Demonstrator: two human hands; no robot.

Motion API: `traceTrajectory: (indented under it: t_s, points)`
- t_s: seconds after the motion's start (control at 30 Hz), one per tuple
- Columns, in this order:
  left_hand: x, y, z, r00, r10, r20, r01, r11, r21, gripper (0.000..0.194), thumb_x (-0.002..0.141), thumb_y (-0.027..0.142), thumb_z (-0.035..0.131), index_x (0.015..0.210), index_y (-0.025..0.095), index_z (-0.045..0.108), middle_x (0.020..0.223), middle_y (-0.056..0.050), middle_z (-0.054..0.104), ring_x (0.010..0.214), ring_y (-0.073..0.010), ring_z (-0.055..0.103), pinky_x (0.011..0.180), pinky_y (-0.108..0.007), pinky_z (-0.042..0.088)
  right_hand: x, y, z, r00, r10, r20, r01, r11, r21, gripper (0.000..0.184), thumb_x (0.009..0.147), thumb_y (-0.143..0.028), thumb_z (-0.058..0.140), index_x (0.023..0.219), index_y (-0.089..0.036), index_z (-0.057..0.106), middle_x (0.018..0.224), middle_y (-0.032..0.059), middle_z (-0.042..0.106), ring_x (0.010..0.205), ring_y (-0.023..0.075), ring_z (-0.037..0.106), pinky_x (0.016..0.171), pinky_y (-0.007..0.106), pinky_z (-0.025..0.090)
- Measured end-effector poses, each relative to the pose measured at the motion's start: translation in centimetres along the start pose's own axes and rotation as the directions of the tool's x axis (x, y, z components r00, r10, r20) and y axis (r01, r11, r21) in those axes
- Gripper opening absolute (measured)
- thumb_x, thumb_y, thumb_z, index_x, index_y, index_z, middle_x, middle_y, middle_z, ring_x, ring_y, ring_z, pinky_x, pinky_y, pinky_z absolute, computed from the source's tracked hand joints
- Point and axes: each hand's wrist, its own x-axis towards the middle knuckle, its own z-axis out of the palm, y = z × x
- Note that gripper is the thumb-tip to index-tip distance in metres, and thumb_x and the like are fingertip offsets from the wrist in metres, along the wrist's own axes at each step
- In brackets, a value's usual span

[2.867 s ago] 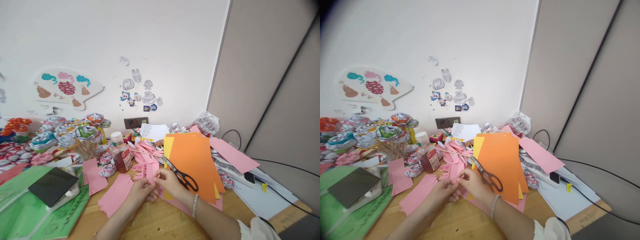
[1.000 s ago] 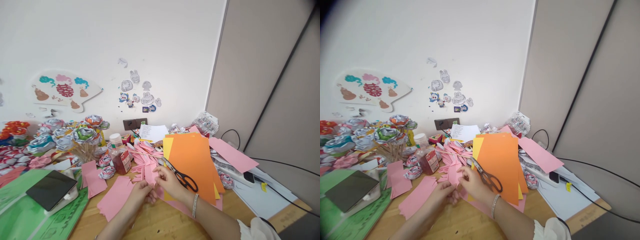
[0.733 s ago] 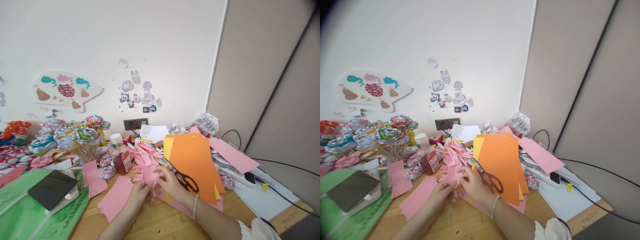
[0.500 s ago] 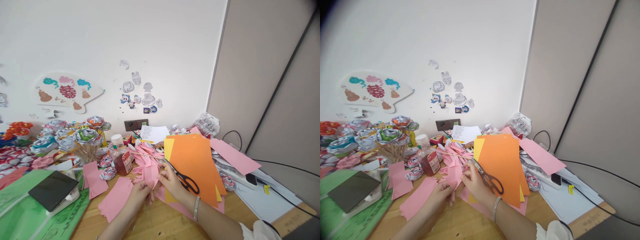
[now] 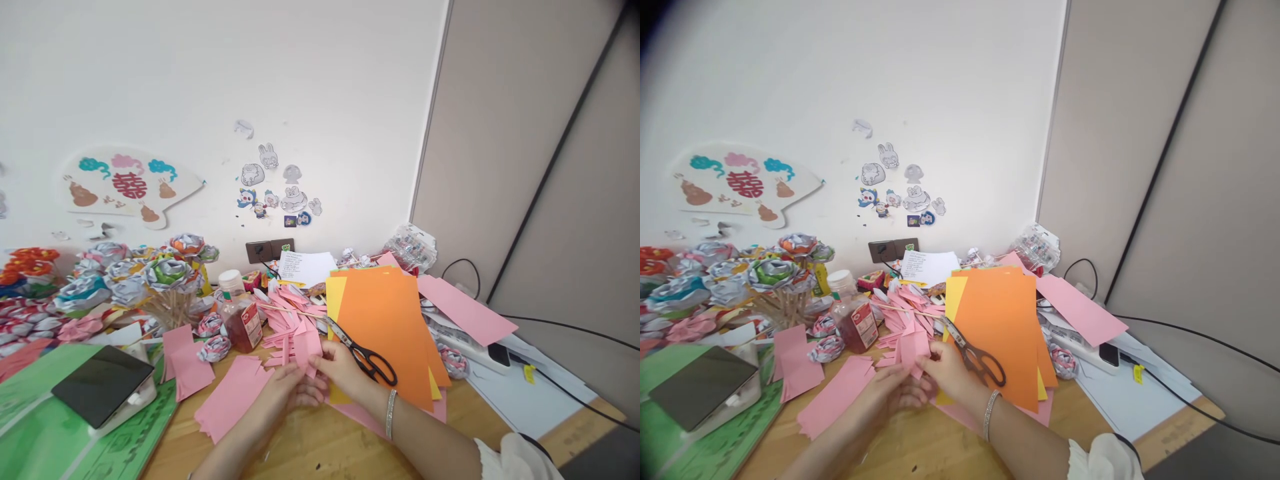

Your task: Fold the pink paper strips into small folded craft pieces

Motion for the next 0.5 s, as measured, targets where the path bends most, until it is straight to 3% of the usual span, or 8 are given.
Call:
traceTrajectory:
  t_s: [0.13,0.3,0.4,0.5]
  points:
    - [-0.02,-0.28,-0.15,1.0,0.015,-0.001,-0.015,0.999,-0.04,0.03,0.07,0.039,0.063,0.07,0.01,0.061,0.066,-0.012,0.072,0.054,-0.0158,0.065,0.053,-0.023,0.048,0.01,-0.1,-0.03,0.998,0.016,0.062,-0.018,0.999,0.038,0.028,0.068,-0.041,0.058,0.062,-0.016,0.048,0.051,-0.0047,0.043,0.046,0.0087,0.04,0.045,0.021,0.032]
    - [-0.3,0.1,0.33,1.0,0.018,-0.007,-0.019,0.998,-0.065,0.028,0.071,0.038,0.063,0.069,0.011,0.06,0.066,-0.011,0.071,0.055,-0.0157,0.065,0.054,-0.023,0.048,-0.05,-0.32,0.16,1.0,-0.023,-0.002,0.023,1.0,0.019,0.024,0.065,-0.036,0.062,0.065,-0.014,0.052,0.057,-0.0028,0.048,0.052,0.0096,0.043,0.05,0.021,0.034]
    - [-0.32,0.23,0.73,0.998,0.063,-0.015,-0.062,0.998,0.021,0.027,0.067,0.036,0.067,0.067,0.01,0.061,0.065,-0.009,0.07,0.054,-0.0127,0.063,0.054,-0.021,0.046,-0.18,-0.56,0.42,0.999,-0.009,-0.043,0.01,1.0,0.025,0.019,0.065,-0.032,0.06,0.067,-0.014,0.054,0.058,-0.0024,0.049,0.052,0.0099,0.044,0.05,0.021,0.035]
    - [0.11,-0.19,0.51,0.992,0.077,-0.101,-0.062,0.987,0.149,0.031,0.059,0.039,0.072,0.06,0.011,0.058,0.056,-0.005,0.068,0.047,-0.0099,0.059,0.048,-0.018,0.043,-0.24,-0.87,0.57,0.999,0.008,-0.049,-0.005,0.997,0.076,0.019,0.065,-0.032,0.059,0.07,-0.013,0.055,0.06,-0.0013,0.052,0.054,0.0107,0.046,0.049,0.022,0.036]
